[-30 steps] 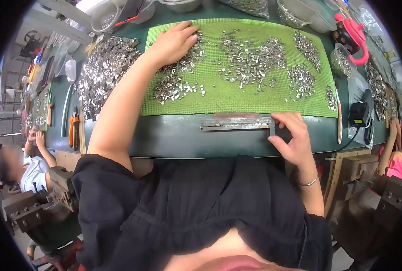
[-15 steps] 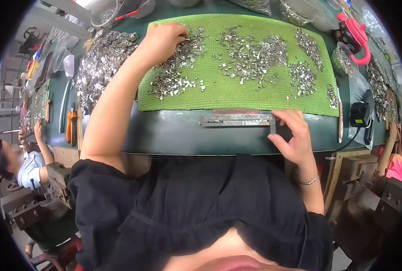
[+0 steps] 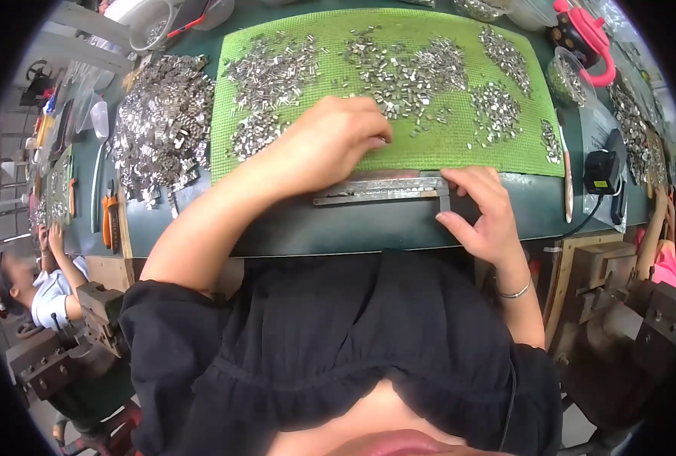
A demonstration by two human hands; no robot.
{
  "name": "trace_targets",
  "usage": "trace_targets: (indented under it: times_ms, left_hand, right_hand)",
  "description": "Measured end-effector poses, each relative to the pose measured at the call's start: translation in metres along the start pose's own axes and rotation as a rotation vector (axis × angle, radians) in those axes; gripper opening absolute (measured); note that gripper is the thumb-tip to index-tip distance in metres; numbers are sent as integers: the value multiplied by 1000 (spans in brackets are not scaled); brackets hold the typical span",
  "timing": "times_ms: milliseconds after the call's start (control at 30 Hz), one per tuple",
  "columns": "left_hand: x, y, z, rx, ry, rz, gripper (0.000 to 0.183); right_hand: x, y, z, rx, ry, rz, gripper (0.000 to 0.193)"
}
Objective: The recorder sorts small metal parts into a jig and then uses a manual press machine to process them.
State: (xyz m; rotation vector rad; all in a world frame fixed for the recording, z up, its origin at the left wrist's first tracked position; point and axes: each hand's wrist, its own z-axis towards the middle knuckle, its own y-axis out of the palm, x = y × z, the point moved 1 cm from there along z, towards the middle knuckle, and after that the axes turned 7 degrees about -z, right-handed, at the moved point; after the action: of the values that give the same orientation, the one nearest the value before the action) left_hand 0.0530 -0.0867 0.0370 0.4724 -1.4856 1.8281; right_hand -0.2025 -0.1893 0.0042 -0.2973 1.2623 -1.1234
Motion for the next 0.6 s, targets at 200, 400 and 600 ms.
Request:
trace_targets:
  times_ms: [200, 400, 600]
  left_hand:
    - [-2, 12, -1, -27, -34, 8, 14]
    - [-7, -9, -14, 145, -142, -354, 31]
    - [-6, -11, -36, 137, -248, -443, 30]
  right_hand:
    - [0, -1, 0, -15, -16, -20, 49]
    - [3, -4, 2, 82, 89, 137, 43]
    - [-7, 2, 41, 137, 42, -7, 15]
